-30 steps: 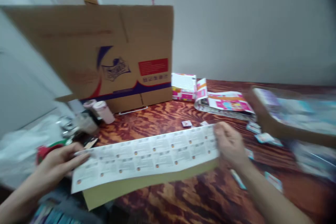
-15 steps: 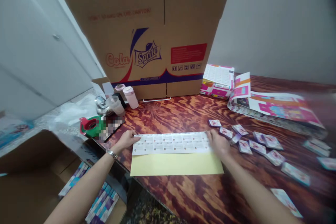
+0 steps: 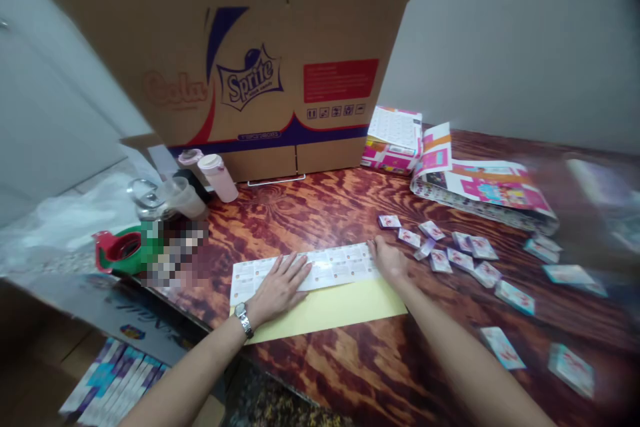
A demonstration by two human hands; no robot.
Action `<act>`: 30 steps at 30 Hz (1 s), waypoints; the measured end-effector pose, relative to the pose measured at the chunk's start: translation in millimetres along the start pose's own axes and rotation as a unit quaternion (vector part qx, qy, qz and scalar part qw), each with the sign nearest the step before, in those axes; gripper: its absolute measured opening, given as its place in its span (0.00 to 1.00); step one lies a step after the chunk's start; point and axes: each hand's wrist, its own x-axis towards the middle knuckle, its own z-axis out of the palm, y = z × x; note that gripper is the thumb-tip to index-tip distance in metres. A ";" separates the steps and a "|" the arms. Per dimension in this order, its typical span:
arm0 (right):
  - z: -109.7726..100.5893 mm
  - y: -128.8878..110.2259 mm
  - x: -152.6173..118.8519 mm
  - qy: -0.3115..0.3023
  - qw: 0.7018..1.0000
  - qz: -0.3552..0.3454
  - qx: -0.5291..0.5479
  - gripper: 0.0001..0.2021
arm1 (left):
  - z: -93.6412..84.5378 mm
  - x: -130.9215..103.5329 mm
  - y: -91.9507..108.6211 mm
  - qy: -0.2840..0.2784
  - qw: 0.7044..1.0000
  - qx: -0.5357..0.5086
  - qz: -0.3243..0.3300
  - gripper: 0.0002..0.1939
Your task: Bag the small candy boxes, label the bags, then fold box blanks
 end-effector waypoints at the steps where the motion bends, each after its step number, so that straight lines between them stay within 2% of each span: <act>1: -1.6 -0.1 0.6 0.001 1.000 0.001 0.000 0.20 | 6.6 2.4 0.4 -0.001 1.000 0.005 -0.001 0.31; 5: -11.3 2.2 -3.7 0.026 1.000 0.007 0.001 0.21 | 21.1 3.4 -4.7 -0.005 1.000 0.020 -0.011 0.32; 7: -13.2 -2.3 -15.1 0.071 0.997 -0.022 0.001 0.20 | 22.0 2.5 -6.3 -0.005 1.000 0.026 -0.005 0.31; 8: -11.7 -8.1 -23.4 0.098 0.993 -0.063 0.003 0.20 | 21.8 2.3 -6.4 -0.003 1.000 0.029 -0.002 0.31; 10: -2.9 -27.2 -43.4 0.153 0.963 -0.222 0.018 0.19 | 21.5 2.3 -6.1 0.002 0.999 0.034 0.002 0.29; 12: 11.2 -52.4 -63.3 0.124 0.920 -0.370 0.043 0.20 | 22.5 2.7 -5.8 0.009 0.999 0.038 0.007 0.28; 14: 24.6 -75.1 -77.5 0.074 0.886 -0.455 0.057 0.25 | 24.8 2.8 -6.4 0.014 0.999 0.038 0.016 0.28; 16: 32.1 -88.0 -83.1 0.030 0.876 -0.476 0.064 0.32 | 27.1 2.7 -7.4 0.014 0.999 0.037 0.021 0.29; 18: 32.5 -89.5 -80.6 0.001 0.876 -0.478 0.070 0.36 | 28.1 2.5 -8.1 0.012 0.999 0.035 0.018 0.29; 25: 20.3 -64.5 -45.3 -0.059 0.863 -0.500 0.043 0.37 | 23.6 3.6 -7.0 0.004 0.999 0.034 0.008 0.30; 30: 16.5 -39.8 -11.2 -0.048 0.885 -0.463 0.020 0.38 | 22.8 3.7 -6.9 -0.003 0.999 0.039 0.008 0.30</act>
